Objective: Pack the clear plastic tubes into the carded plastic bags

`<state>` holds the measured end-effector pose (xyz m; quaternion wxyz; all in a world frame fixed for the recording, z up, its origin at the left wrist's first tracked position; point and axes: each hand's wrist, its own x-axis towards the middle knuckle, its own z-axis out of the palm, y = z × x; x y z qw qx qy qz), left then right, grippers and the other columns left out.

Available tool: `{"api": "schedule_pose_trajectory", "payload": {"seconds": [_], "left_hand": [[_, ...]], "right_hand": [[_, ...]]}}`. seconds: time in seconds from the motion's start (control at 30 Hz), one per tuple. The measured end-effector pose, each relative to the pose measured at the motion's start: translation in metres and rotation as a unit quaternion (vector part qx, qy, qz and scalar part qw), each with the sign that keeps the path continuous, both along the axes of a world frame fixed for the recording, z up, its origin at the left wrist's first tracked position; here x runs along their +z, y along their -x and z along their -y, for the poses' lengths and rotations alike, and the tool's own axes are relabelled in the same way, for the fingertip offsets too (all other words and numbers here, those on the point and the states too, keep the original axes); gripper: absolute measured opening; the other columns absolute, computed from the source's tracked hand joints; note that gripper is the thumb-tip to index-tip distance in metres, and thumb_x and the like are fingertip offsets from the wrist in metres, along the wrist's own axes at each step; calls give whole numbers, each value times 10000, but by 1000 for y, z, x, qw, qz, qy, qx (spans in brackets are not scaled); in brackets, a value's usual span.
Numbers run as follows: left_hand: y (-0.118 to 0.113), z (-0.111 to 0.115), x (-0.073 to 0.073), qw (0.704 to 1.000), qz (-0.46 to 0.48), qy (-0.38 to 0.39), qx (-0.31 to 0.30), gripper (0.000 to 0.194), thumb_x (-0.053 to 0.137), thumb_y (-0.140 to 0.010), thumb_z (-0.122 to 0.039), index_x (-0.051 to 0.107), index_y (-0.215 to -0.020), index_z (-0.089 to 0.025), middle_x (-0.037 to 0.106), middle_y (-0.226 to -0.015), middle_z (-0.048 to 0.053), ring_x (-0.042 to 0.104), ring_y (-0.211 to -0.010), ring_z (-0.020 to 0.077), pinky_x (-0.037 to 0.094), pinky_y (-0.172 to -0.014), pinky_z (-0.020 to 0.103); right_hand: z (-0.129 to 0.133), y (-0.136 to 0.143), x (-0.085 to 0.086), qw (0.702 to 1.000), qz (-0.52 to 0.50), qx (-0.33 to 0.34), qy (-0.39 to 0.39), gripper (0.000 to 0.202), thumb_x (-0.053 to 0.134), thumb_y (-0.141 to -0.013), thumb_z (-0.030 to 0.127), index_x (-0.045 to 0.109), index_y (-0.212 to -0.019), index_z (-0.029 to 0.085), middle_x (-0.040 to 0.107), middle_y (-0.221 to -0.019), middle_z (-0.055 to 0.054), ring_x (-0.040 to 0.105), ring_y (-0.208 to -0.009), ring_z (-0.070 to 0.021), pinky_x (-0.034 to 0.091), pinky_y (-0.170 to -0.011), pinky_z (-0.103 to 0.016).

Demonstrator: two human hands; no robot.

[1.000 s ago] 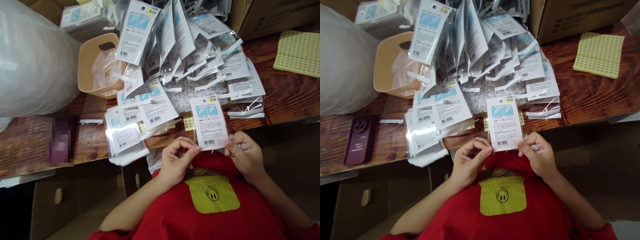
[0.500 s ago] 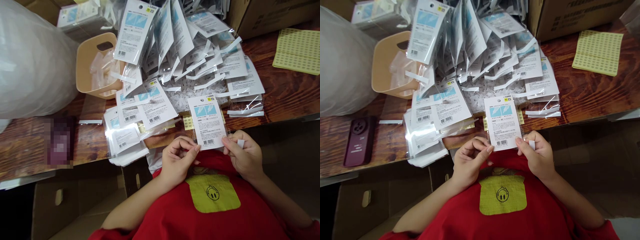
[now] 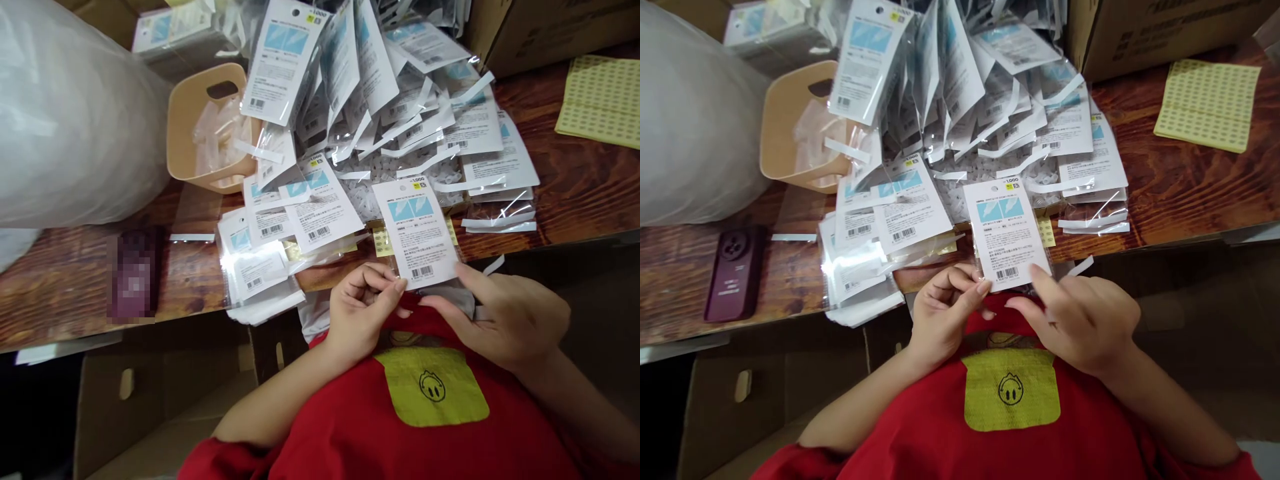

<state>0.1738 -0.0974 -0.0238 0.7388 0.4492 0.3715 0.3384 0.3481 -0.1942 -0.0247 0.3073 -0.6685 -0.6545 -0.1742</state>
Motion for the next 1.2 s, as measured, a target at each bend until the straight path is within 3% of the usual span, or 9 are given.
{"api": "schedule_pose_trajectory", "payload": {"seconds": [0.1,0.2,0.27,0.37,0.4,0.53,0.6,0.8,1.2], "left_hand": [[-1,0,8,999,10,-45,-27,248,836,-839,-233,646,-705,-146,679,-880,23,662,-593,83,621,-498,204],[4,-16,34,968,-3,-234,-96,179,814,-873,-191,681,-756,-166,712,-837,34,698,-709,119,621,-618,229],[7,-36,61,896,-47,-418,-138,135,840,-865,-197,706,-851,-180,737,-874,48,708,-783,144,607,-717,269],[6,-70,103,684,-180,-702,-90,428,915,-785,-423,724,-1066,-163,740,-1044,123,694,-1011,271,553,-936,428],[3,-80,114,645,-197,-728,-125,480,900,-784,-484,729,-1091,-156,747,-1091,135,688,-1050,299,528,-968,455],[-17,-105,134,697,-280,-524,-402,316,859,-807,-475,780,-904,-184,752,-821,18,680,-755,180,472,-673,281],[-27,-110,134,726,-305,-404,-466,268,865,-786,-441,785,-806,-186,691,-666,-14,609,-602,131,387,-549,242],[-41,-112,133,757,-319,-287,-493,187,871,-731,-344,806,-785,-177,679,-644,-16,580,-582,120,385,-532,222],[-44,-117,127,776,-304,-285,-473,262,872,-733,-399,812,-790,-150,675,-647,0,622,-633,137,465,-605,229]], "right_hand": [[-7,-5,11,984,175,27,10,360,720,-936,290,681,-1250,118,512,-627,18,406,-569,-119,283,-576,-313],[-13,-11,20,980,199,30,-11,364,667,-926,214,703,-1264,86,504,-617,10,376,-569,-130,262,-583,-320],[-14,-13,28,985,164,43,-29,366,677,-910,210,720,-1252,87,542,-626,-1,409,-570,-133,272,-587,-325],[-12,-12,41,996,-19,78,-27,270,731,-905,206,752,-1164,134,694,-782,-32,586,-663,-122,400,-637,-285],[-11,-11,46,991,-93,92,-11,204,748,-913,229,760,-1102,153,719,-825,-32,624,-691,-115,437,-651,-258],[-12,-13,59,935,-310,143,92,176,765,-930,322,744,-846,168,686,-720,1,580,-563,-70,419,-516,-178],[-16,-18,63,895,-391,171,134,155,807,-891,330,774,-878,179,711,-758,1,612,-582,-67,444,-516,-146],[-38,-28,76,771,-569,196,210,390,953,-701,409,824,-1016,220,766,-928,-32,744,-809,-147,598,-707,-184],[-59,-39,83,729,-618,170,238,261,921,-727,411,848,-904,233,773,-937,-43,744,-856,-158,619,-784,-242]]}}
